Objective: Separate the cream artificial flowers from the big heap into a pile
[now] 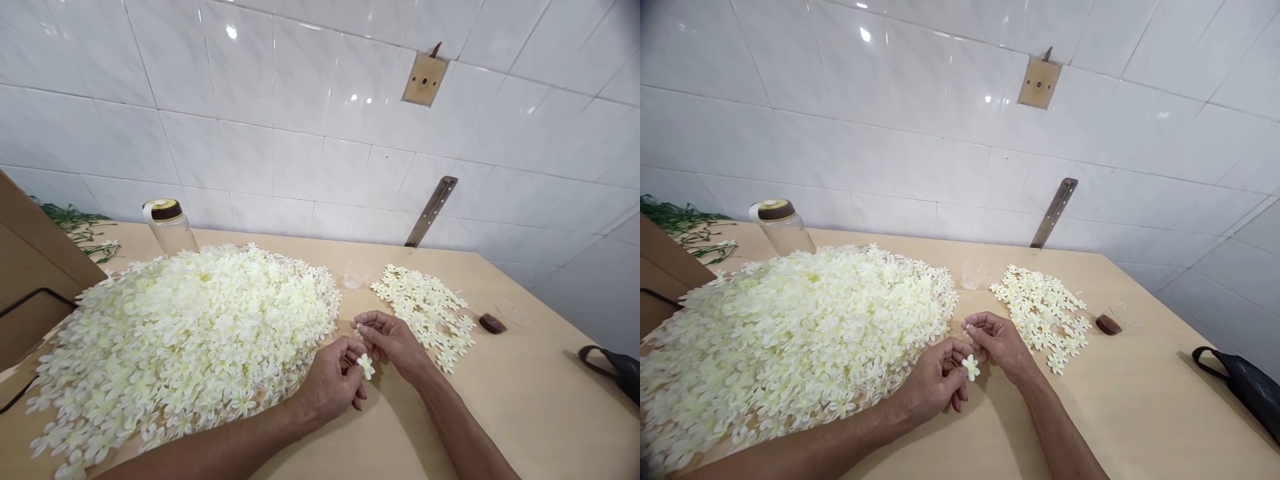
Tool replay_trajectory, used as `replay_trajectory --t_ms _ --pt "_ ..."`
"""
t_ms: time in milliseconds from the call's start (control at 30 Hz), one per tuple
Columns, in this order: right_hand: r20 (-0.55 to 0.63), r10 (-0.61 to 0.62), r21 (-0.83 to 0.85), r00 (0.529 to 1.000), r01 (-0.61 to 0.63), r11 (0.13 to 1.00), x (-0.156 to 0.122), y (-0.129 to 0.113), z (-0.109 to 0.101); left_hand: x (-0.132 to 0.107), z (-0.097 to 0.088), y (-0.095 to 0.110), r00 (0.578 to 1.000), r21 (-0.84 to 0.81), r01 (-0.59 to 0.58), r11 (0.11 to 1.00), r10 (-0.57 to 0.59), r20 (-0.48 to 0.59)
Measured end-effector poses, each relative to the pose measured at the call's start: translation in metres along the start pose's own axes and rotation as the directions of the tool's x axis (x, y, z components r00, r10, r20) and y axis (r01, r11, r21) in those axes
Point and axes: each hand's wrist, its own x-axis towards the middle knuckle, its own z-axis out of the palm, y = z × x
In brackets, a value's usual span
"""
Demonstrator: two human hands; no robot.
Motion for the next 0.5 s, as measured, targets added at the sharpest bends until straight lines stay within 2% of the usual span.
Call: replay_trajectory --t_ms 100,200,267,367,433,500 --pt "-0.019 -0.005 -0.030 1.000 0.004 1.000 0.002 0.006 0.000 -0.003 0.000 -0.001 0.999 0.090 -0.027 0.996 0.024 0.035" --pt "-0.039 -0.012 -0.101 0.999 0.008 0.995 0.003 0.010 -0.003 -0.007 0.002 -0.003 0.994 0.193 -0.101 0.976 0.093 0.049" --pt "-0.094 -0.049 -0.199 0.994 0.030 0.980 0.003 0.010 -0.009 -0.013 0.006 -0.005 0.984 0.252 -0.179 0.951 0.168 0.065" --pt "-0.158 -0.150 -0.392 0.976 0.078 0.917 0.002 0.005 -0.021 -0.023 0.012 -0.009 0.952 0.287 -0.299 0.910 0.264 0.155" --pt "-0.116 -0.192 -0.504 0.974 0.109 0.857 -0.001 0.001 -0.027 -0.028 0.016 -0.010 0.934 0.295 -0.342 0.892 0.290 0.208" --pt "-0.036 -0.183 -0.581 0.983 0.128 0.804 -0.003 -0.002 -0.029 -0.031 0.018 -0.009 0.930 0.298 -0.350 0.888 0.291 0.225"
